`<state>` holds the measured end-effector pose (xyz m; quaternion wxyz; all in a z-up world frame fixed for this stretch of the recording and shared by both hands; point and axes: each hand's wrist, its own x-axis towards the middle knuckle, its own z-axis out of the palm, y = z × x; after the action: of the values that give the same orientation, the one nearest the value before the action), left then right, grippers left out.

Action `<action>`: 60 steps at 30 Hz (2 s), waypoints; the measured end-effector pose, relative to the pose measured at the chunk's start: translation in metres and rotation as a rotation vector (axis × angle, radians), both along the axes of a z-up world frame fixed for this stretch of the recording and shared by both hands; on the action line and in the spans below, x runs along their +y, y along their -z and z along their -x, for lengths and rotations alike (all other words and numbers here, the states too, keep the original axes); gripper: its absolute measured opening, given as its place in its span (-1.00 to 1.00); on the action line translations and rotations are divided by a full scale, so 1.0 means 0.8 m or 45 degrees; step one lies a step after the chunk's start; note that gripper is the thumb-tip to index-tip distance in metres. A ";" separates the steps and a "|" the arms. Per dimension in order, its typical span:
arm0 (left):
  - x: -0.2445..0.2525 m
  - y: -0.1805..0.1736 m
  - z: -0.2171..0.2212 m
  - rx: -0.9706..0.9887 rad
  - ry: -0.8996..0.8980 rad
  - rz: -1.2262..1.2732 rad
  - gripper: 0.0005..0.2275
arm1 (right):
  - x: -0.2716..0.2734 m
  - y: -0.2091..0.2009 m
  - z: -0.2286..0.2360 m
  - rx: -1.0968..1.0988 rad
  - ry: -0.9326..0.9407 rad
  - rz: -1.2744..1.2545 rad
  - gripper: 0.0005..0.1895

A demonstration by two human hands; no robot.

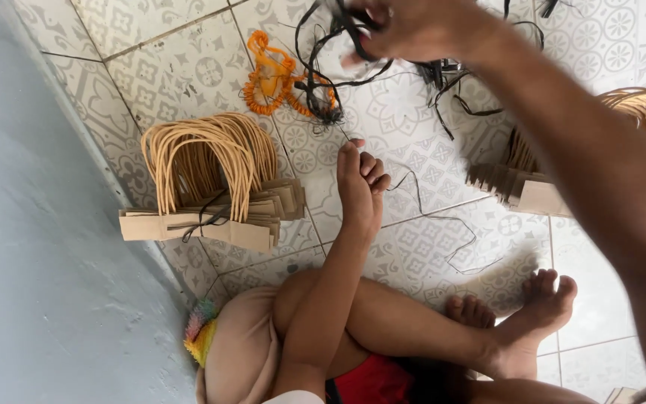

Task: Bundling and tying paper bag handles using plastic strips and a cardboard jig.

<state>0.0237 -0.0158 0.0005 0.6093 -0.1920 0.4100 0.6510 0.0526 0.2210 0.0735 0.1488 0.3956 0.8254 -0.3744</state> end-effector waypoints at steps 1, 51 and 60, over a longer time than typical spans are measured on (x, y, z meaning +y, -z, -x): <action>0.001 -0.001 -0.001 0.003 -0.007 -0.003 -0.88 | -0.002 -0.021 -0.003 0.003 -0.007 -0.003 -0.47; 0.005 -0.017 -0.021 0.131 0.291 0.013 -0.83 | -0.044 0.107 -0.030 -0.107 -0.623 -1.071 -0.90; 0.008 -0.020 -0.022 0.186 0.370 0.005 -0.78 | -0.048 0.094 -0.048 -0.257 -0.390 -0.735 -0.92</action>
<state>0.0411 -0.0096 0.0162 0.6651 -0.0840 0.4781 0.5675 0.0912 0.1830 -0.0015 0.1662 0.3279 0.9282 -0.0577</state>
